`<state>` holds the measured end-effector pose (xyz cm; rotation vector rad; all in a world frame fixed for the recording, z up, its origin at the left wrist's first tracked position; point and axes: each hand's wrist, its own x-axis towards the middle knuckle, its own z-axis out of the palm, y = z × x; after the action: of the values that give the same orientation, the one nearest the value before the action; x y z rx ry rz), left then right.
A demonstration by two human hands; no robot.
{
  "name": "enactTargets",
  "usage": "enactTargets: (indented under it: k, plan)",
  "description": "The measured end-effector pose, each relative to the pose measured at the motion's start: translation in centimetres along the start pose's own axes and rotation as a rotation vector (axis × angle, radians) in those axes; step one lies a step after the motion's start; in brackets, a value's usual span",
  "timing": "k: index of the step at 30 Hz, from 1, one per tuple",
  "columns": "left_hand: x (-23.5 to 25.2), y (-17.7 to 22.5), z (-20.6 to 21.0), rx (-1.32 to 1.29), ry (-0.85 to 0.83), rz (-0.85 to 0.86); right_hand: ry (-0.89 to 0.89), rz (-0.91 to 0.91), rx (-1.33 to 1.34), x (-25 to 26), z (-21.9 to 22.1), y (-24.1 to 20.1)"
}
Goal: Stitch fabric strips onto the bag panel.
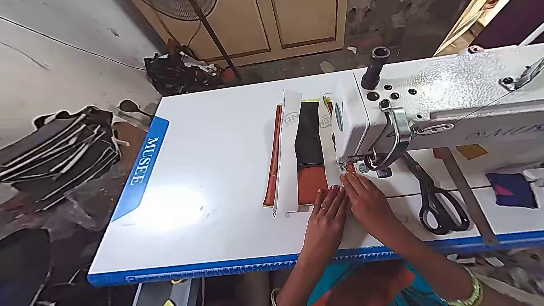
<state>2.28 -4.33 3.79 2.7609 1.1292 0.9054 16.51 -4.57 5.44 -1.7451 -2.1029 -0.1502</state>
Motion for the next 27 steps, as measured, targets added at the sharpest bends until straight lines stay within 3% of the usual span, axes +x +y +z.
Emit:
enactTargets:
  k: [8, 12, 17, 27]
  plan:
    - [0.4, -0.3, 0.2, 0.011, 0.01, 0.003, 0.052, 0.0, -0.016, 0.2, 0.6, 0.2]
    - [0.6, -0.6, 0.2, 0.003, 0.008, 0.001, 0.186, -0.097, 0.099, -0.9, 0.7, 1.6]
    - [0.7, -0.6, 0.3, -0.015, 0.001, 0.001, 0.11, -0.118, 0.094, -2.4, 0.0, 1.7]
    - [1.8, -1.2, 0.3, -0.04, -0.024, -0.024, 0.119, -0.092, 0.063, -1.3, 0.4, 1.7]
